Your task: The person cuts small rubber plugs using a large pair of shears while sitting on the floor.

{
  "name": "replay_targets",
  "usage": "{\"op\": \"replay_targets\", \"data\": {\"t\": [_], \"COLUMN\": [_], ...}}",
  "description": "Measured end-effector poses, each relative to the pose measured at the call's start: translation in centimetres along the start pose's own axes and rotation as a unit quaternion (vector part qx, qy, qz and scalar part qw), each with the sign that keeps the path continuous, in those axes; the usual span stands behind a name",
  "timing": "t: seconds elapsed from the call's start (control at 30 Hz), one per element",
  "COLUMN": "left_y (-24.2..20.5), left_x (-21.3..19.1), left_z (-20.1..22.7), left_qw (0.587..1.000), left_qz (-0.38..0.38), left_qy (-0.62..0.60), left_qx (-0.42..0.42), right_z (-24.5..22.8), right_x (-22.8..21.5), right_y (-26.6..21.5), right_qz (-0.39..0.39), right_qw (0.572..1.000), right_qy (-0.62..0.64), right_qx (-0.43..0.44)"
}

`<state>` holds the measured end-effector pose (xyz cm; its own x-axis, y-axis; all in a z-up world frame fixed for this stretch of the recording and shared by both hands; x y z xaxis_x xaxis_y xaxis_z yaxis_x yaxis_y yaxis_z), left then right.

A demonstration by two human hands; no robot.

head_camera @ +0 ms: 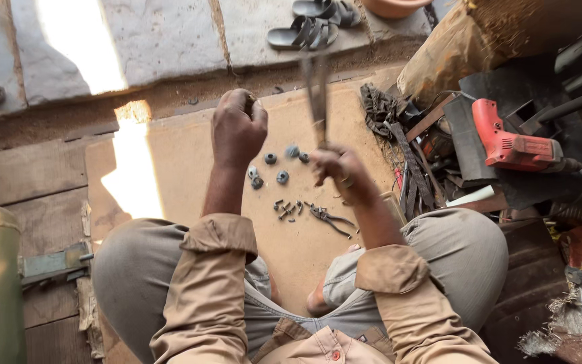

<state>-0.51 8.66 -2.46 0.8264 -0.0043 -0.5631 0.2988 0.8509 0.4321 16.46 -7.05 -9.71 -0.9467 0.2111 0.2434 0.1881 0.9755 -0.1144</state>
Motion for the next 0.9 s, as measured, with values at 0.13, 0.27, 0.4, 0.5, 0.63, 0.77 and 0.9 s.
{"op": "replay_targets", "data": {"t": [0.13,0.27,0.4,0.5,0.63,0.77,0.9], "left_y": [-1.6,-5.8,-12.7,-17.4,-21.2,-21.8,-21.6], "left_x": [4.5,11.6,18.1,21.0,21.6,22.2,25.2], "left_z": [-6.0,-12.0,-16.4,-18.1,-19.4,-19.1,-15.9], "left_qw": [0.985,0.962,0.926,0.893,0.837,0.791,0.834], "left_qz": [-0.067,-0.147,-0.235,-0.293,-0.388,-0.451,-0.454], "left_qy": [0.010,0.046,0.097,0.124,0.185,0.244,0.230], "left_qx": [-0.160,-0.224,-0.280,-0.318,-0.338,-0.334,-0.214], "right_z": [-4.9,-8.8,-9.0,-6.6,-3.9,-4.7,-5.7], "right_x": [-2.0,-4.1,-6.5,-7.3,-7.5,-8.9,-10.3], "right_y": [-1.1,-1.8,-0.7,-0.3,-0.9,-1.4,-1.7], "right_qz": [0.052,0.100,0.101,0.132,0.167,0.192,0.219], "right_qw": [0.998,0.990,0.985,0.968,0.961,0.957,0.957], "right_qy": [0.007,-0.092,-0.133,-0.174,-0.127,-0.141,-0.137], "right_qx": [-0.043,-0.024,0.051,0.126,0.182,0.168,0.130]}}
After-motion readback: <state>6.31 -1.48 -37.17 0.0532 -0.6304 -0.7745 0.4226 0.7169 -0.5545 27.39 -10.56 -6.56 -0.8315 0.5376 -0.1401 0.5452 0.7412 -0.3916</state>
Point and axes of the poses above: each hand's wrist, its own y-axis towards the middle knuckle, its own x-axis out of the palm, z = x × y, the point moved 5 cm from there along y, towards the middle knuckle
